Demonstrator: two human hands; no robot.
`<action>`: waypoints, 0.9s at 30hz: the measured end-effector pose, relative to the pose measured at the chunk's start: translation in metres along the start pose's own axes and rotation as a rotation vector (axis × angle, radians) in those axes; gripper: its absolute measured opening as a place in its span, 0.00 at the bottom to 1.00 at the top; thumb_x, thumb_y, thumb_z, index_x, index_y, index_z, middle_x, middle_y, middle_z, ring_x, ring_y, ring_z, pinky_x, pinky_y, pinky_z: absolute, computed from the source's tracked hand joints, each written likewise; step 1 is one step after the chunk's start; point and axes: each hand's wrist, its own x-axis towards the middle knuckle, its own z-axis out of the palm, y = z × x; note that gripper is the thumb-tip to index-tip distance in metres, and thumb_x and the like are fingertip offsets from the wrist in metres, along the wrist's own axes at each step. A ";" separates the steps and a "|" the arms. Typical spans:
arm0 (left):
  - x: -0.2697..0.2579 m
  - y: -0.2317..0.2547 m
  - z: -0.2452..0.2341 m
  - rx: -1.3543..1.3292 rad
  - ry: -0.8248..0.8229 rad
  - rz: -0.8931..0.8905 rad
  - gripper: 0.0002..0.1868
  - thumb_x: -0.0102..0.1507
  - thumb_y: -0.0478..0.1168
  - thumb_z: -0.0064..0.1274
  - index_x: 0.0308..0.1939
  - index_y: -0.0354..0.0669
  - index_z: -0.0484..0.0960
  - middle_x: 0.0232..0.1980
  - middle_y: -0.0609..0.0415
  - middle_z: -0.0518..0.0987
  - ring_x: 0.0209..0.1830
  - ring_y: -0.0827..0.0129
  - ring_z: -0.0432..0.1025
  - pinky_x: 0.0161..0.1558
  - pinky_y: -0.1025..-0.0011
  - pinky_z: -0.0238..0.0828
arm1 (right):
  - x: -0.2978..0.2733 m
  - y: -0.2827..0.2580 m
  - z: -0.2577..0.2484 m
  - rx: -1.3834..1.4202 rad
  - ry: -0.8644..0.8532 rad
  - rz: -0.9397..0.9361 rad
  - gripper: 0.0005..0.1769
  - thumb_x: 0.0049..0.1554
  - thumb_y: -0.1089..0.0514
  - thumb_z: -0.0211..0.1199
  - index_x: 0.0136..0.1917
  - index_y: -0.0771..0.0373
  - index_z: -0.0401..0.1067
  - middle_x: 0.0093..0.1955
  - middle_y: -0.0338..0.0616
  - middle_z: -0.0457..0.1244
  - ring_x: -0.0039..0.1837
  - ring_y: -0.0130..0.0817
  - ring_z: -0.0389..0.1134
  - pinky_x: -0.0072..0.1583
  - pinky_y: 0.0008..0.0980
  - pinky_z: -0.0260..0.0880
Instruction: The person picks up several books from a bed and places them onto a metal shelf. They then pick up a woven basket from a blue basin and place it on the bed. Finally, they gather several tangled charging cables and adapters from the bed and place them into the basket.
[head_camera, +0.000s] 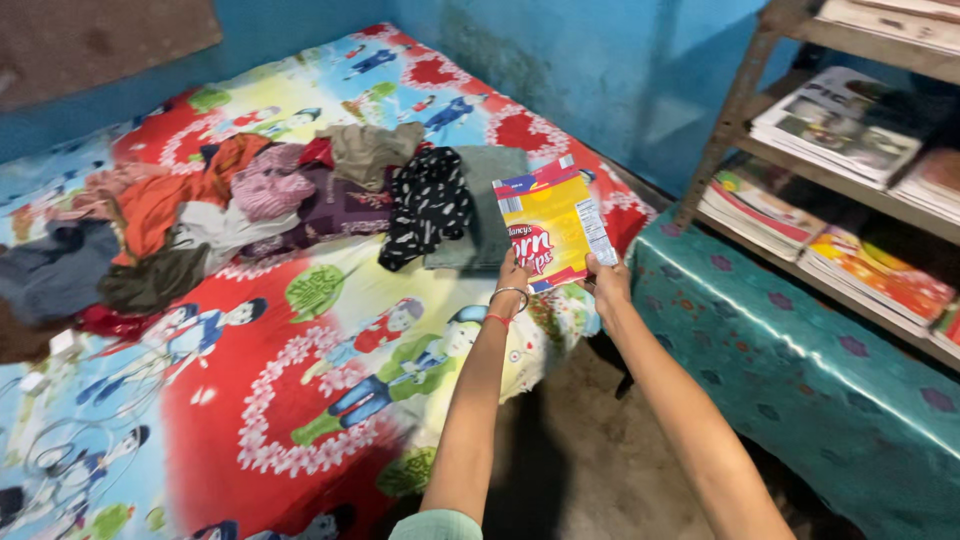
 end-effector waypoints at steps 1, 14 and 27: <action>0.001 -0.002 0.012 0.008 -0.013 -0.009 0.26 0.66 0.28 0.48 0.69 0.45 0.69 0.54 0.53 0.82 0.51 0.69 0.75 0.52 0.72 0.70 | -0.002 -0.009 -0.009 0.010 0.016 0.004 0.20 0.61 0.60 0.61 0.66 0.52 0.69 0.55 0.38 0.70 0.51 0.33 0.74 0.51 0.41 0.80; -0.035 0.000 0.141 0.023 -0.223 0.005 0.28 0.65 0.26 0.48 0.69 0.43 0.68 0.59 0.52 0.81 0.56 0.69 0.75 0.58 0.71 0.69 | -0.034 -0.064 -0.120 0.082 0.163 -0.113 0.14 0.63 0.59 0.60 0.63 0.52 0.70 0.54 0.41 0.71 0.50 0.36 0.74 0.51 0.42 0.78; -0.068 -0.038 0.247 0.015 -0.444 -0.039 0.26 0.67 0.26 0.46 0.69 0.45 0.68 0.60 0.52 0.81 0.55 0.72 0.76 0.49 0.74 0.71 | -0.090 -0.115 -0.215 0.112 0.354 -0.207 0.17 0.64 0.59 0.60 0.67 0.55 0.68 0.54 0.44 0.71 0.51 0.37 0.74 0.50 0.40 0.77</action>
